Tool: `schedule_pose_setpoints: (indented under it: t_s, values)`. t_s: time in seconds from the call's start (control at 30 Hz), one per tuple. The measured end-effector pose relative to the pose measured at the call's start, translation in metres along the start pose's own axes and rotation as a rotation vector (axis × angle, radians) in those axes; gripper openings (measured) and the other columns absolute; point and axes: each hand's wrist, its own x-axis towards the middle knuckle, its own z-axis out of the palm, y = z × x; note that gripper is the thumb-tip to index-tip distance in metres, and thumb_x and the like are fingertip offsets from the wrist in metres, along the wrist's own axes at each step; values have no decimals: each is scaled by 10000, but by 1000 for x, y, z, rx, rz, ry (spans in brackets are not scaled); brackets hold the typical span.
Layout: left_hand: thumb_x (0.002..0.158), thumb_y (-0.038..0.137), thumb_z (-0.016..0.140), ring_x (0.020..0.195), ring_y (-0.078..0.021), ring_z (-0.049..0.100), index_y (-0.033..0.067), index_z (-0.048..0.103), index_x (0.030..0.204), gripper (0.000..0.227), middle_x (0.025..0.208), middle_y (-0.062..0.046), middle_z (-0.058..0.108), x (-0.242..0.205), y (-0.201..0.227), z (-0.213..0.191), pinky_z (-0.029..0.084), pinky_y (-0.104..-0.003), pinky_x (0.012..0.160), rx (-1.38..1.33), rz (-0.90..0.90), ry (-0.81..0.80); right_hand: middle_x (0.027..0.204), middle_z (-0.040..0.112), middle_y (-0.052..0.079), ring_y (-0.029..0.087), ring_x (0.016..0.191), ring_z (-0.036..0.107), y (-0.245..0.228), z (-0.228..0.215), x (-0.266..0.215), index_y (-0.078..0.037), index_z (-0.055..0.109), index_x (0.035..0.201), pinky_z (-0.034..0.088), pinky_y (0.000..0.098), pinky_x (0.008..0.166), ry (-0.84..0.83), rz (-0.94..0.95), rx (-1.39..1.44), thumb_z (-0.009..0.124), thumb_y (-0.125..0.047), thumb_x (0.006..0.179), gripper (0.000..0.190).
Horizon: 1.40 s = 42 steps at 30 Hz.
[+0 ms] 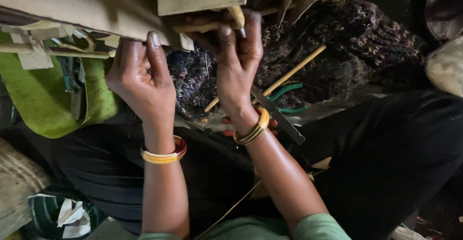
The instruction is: The person sits on the floor and works on a wooden-framed electrical device with copper coils. They use a screwdriver to tighten screws, pliers to cut and adjust wires, and their hands to thread and secure connections.
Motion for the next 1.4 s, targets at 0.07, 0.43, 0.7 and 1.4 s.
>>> schedule_pose_setpoints:
  t_s: [0.07,0.43,0.7,1.4]
  values:
    - [1167,61,621,658,-126,643,-46,627,1089,133,953,-119,669,1,1,0,467,-276,546,-74,-3,1,1186,652,83,182,1102,689,8,3,-2,-16,522,1274,647,447,989,14,13,1,547,-66,1189,102]
    - [1164,60,668,779,-135,727,-63,653,1204,131,1155,-143,686,-5,-7,1,596,-257,660,-123,-97,-21,1201,647,73,197,1064,690,31,7,0,-30,529,1326,636,483,983,79,17,120,577,-61,1145,190]
    - [1053,115,723,1195,-267,649,5,604,1345,334,1406,-178,528,-25,-9,23,635,-343,1020,-416,-148,199,1452,577,48,173,1231,649,39,-2,0,-133,374,1568,602,395,1012,172,50,-109,573,-112,1106,504]
    - [973,-133,522,1074,-377,750,-17,620,1304,364,1288,-255,668,-50,-39,69,653,-380,886,-237,-211,328,1076,634,82,208,1000,657,30,5,5,-25,527,1354,614,506,1012,63,56,-19,579,-82,1168,201]
